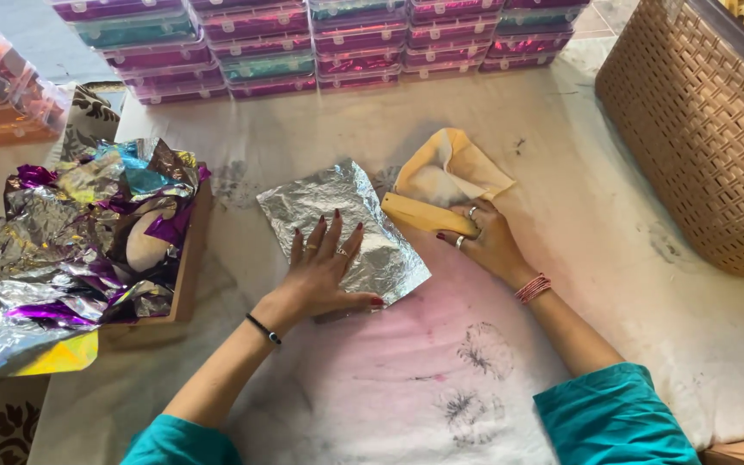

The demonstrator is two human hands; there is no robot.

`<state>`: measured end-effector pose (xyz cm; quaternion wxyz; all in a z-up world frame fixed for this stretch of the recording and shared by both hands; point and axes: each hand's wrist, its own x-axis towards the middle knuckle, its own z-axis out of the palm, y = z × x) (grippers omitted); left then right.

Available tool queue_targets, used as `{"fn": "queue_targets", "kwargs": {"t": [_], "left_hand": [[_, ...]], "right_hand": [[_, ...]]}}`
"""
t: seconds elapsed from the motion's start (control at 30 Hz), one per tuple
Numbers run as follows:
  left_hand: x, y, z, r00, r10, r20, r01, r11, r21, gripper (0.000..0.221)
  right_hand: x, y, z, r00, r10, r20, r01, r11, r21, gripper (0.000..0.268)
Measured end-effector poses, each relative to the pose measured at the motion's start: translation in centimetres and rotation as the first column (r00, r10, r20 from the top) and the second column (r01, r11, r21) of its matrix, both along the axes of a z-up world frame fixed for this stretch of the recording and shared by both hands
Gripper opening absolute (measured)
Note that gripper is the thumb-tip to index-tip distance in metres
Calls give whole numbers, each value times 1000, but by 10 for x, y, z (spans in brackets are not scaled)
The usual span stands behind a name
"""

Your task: Wrapping small rectangular blocks in colorful foil and decorative paper at a workstation.

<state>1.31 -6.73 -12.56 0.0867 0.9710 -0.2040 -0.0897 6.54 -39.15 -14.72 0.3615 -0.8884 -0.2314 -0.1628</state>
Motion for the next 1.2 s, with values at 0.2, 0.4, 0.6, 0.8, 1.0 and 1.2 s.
{"fn": "queue_targets", "kwargs": {"t": [0.2, 0.4, 0.6, 0.8, 1.0, 1.2], "left_hand": [[-8, 12, -2, 995, 16, 95, -12, 999, -38, 143], [-19, 13, 5, 993, 99, -59, -100, 995, 2, 142], [-8, 21, -8, 987, -58, 148, 72, 993, -98, 134], [0, 26, -12, 953, -152, 262, 216, 948, -233, 151], [3, 31, -17, 955, -158, 251, 236, 918, -318, 155], [12, 44, -11, 913, -114, 391, 255, 908, -331, 132]], "right_hand": [[-3, 3, 6, 1000, -20, -5, 20, 1000, -22, 44], [-5, 4, 6, 999, -33, 7, 34, 999, -37, 39], [-25, 14, 33, 997, -12, -72, 24, 986, 167, 33], [-46, 62, 92, 989, 148, 1, -145, 970, 194, 37], [-12, 90, 52, 952, 251, -176, -237, 967, 97, 43], [6, 81, 12, 923, 269, -274, -254, 963, 90, 43]]}}
